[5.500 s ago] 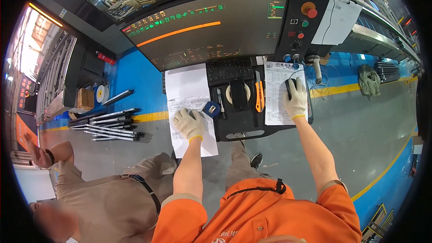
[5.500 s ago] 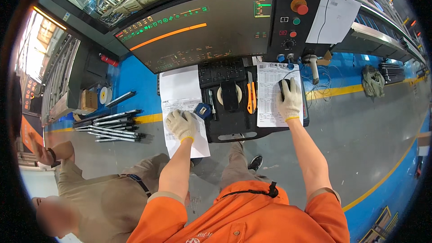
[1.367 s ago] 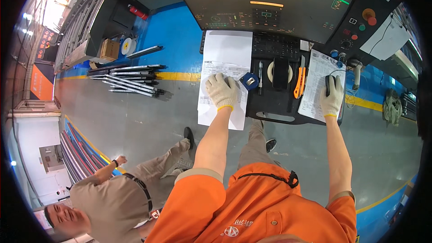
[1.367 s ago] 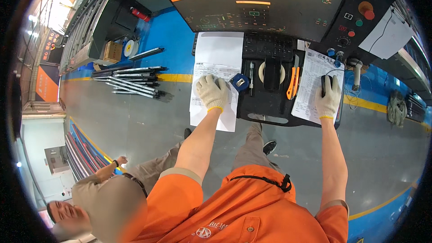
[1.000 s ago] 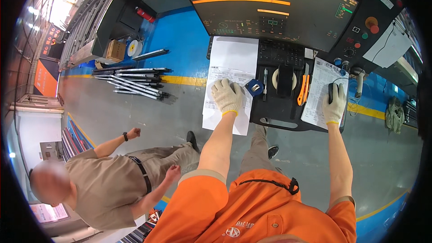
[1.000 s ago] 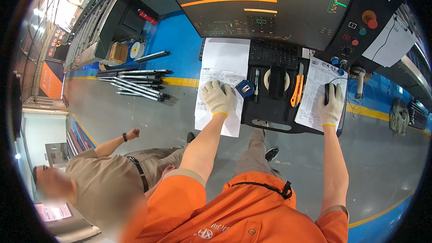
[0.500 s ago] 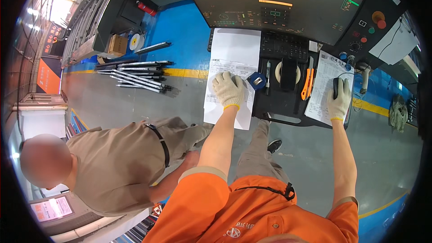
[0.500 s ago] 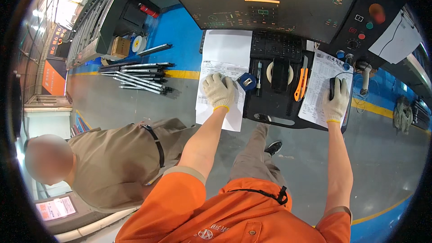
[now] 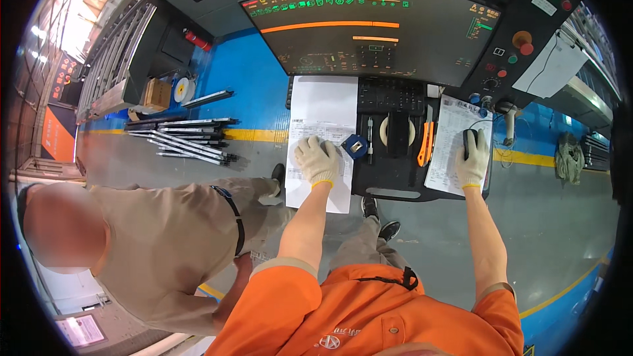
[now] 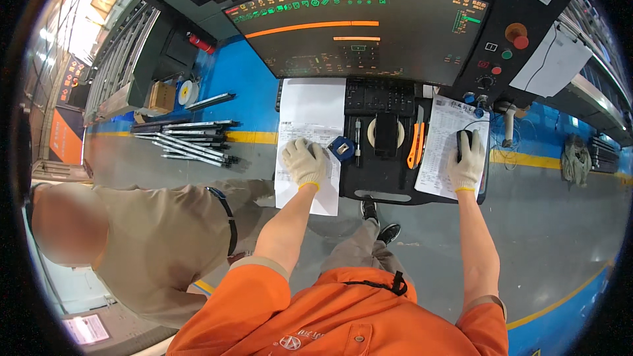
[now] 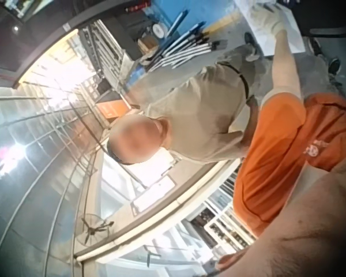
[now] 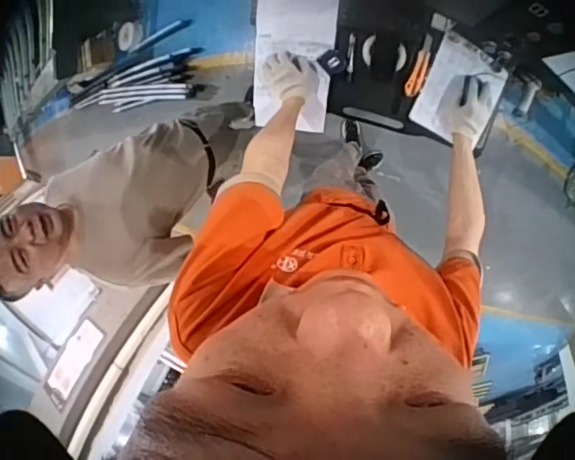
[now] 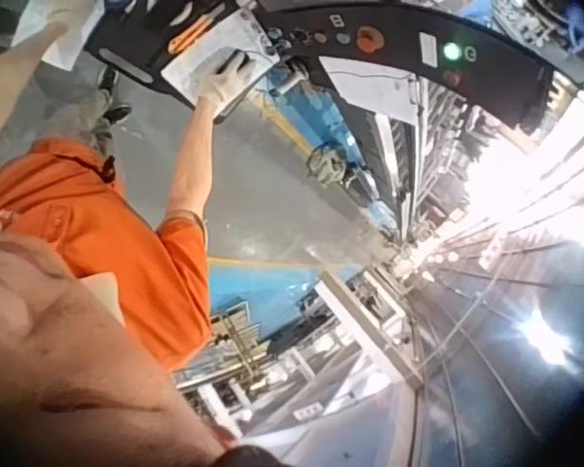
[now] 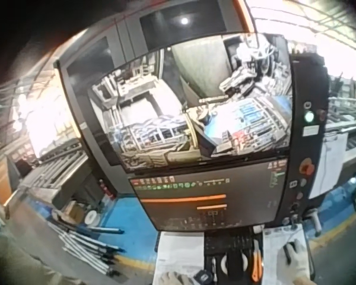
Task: Operating a metal fabrication machine control panel and reviewing technical documents.
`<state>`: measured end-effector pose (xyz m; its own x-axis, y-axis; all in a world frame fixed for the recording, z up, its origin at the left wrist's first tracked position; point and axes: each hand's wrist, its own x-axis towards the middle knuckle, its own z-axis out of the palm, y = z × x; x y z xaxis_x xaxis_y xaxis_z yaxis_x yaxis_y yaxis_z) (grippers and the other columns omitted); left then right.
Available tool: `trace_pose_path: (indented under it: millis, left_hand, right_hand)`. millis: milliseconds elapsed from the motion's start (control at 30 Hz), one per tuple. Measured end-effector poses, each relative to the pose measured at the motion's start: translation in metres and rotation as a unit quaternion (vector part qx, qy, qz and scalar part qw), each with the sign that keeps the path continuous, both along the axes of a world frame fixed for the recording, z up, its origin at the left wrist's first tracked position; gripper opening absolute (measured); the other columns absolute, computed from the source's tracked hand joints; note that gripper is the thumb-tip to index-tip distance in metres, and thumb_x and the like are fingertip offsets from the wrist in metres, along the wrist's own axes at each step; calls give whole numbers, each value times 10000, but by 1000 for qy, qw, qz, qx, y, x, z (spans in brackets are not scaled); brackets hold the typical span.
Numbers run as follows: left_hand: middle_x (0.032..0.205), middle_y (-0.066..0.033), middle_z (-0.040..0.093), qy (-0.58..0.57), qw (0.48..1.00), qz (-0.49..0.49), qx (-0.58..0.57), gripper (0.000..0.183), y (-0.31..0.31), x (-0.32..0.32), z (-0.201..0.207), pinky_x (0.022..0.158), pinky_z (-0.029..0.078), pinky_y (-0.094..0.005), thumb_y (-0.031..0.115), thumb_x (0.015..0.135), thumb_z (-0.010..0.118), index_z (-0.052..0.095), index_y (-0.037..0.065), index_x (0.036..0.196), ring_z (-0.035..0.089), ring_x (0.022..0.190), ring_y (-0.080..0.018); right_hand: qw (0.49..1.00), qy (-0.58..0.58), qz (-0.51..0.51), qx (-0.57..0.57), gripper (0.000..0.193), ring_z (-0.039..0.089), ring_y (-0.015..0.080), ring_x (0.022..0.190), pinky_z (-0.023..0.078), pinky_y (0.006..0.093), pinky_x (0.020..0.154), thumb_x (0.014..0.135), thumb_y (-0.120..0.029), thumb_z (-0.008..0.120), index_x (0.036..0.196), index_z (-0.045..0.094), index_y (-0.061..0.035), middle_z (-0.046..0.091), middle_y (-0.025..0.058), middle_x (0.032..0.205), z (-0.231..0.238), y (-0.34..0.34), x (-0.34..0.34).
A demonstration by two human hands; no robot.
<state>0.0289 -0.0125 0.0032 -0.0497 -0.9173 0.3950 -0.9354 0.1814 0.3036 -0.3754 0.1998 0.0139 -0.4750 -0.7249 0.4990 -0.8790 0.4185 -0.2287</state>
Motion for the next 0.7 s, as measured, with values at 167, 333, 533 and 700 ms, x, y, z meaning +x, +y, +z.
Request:
trace_pose_path:
  millis: [167,333,533,700]
  left_hand:
    - [1275,-173,666,16,1000,-10,-13,304,-4,0,-3,1046,505,-515,266,982,746,709,75,1215,612,1148,-411]
    - [1241,-170,668,15,999,-10,-27,297,-5,1,-2,1036,508,-516,258,973,747,708,74,1203,614,1130,-411]
    - [1208,-170,672,23,999,-14,-32,291,-5,2,-1,1017,515,-516,248,959,750,708,71,1185,619,1102,-409]
    - [1199,-173,675,20,999,-13,-38,284,-4,1,0,1009,518,-517,245,953,751,709,69,1172,623,1092,-409]
  right_hand:
    - [1000,-4,-7,0,590,659,486,1359,552,506,1168,922,-66,778,1508,719,-95,609,269,1648,2,-4,-1]
    - [1000,-11,-10,4,585,648,484,1376,543,504,1179,931,-60,769,1512,722,-104,602,264,1658,-1,-3,0]
    - [1000,-20,-10,5,572,642,484,1389,536,505,1187,941,-61,767,1510,726,-103,598,259,1664,-4,-3,-2]
    - [1000,-8,-10,0,547,657,484,1365,553,510,1168,935,-67,776,1480,742,-107,608,261,1646,-2,-4,-2]
